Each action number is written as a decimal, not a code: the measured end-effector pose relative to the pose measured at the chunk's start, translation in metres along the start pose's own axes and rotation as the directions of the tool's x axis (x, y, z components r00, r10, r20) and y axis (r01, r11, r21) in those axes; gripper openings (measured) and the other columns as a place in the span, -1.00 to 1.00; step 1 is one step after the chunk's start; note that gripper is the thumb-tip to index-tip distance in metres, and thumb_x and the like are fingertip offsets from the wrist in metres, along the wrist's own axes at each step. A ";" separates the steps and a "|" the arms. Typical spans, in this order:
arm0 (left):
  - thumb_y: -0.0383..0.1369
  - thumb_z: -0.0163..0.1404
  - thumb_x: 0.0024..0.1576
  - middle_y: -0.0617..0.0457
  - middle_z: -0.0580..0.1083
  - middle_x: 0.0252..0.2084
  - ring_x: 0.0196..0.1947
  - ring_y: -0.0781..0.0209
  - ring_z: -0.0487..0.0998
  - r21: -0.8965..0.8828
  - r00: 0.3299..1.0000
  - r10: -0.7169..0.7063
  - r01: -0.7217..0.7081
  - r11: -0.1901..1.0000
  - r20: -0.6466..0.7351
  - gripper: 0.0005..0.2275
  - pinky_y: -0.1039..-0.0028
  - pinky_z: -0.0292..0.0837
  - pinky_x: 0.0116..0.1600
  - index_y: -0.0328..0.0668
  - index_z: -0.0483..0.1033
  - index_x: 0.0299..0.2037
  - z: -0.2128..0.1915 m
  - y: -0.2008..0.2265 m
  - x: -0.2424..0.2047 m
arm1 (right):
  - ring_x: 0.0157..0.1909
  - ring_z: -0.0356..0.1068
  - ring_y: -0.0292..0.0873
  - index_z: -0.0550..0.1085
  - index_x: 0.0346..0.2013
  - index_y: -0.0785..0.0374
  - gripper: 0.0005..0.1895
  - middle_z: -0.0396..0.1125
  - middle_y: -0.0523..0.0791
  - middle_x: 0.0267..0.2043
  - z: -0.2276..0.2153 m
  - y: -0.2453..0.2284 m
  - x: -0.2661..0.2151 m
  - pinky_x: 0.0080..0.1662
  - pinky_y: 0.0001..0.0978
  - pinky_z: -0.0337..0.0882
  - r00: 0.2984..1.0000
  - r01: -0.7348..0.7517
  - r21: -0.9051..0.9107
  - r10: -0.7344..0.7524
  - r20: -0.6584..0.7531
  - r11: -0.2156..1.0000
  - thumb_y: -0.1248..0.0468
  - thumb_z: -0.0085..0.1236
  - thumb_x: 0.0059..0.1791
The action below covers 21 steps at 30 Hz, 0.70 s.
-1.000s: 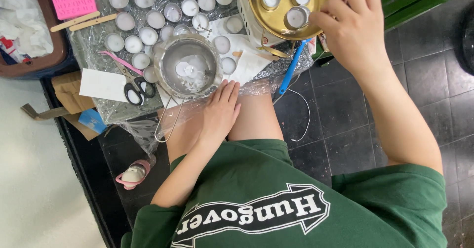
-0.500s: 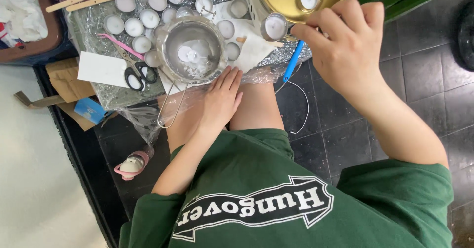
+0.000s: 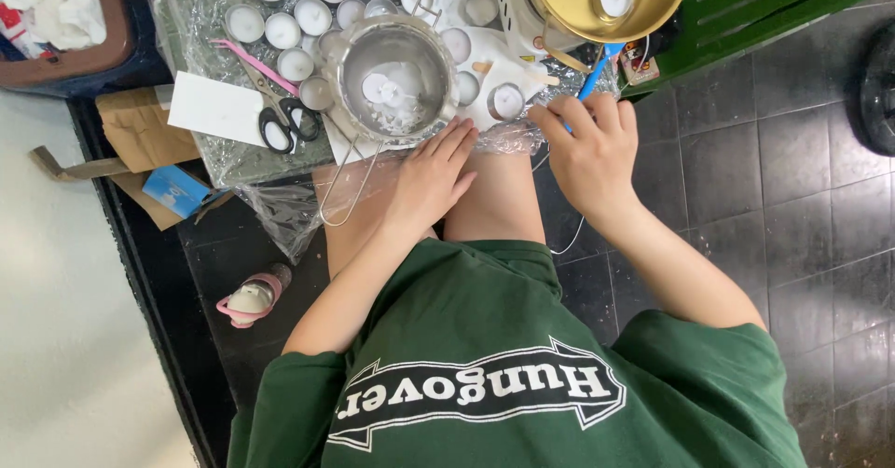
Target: Preparing and making small tealight candles by pouring wax into containers.
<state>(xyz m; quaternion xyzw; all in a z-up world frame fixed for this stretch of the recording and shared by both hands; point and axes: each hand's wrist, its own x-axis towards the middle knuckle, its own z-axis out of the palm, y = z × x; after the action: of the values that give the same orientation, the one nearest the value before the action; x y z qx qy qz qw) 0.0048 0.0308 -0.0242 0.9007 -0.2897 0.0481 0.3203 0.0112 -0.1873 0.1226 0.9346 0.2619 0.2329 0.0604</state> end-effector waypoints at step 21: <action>-0.28 0.12 0.17 -0.05 0.32 0.40 0.45 0.03 0.26 -0.081 0.997 -0.063 0.066 0.995 0.043 -0.49 0.26 0.28 0.39 -0.29 0.35 0.32 -0.011 0.008 0.004 | -0.08 0.24 -0.18 0.48 -0.19 0.12 -0.82 0.23 -0.21 -0.20 0.058 0.019 0.016 -0.13 -0.37 0.23 0.936 0.261 -0.080 -0.232 0.264 0.962 0.25 0.10 -0.08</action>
<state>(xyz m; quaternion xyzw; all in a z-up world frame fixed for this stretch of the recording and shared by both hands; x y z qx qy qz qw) 0.0048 0.0300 -0.0097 0.8964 -0.2684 0.0076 0.3526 0.0588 -0.1951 0.0825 0.9113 0.3537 0.1172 0.1750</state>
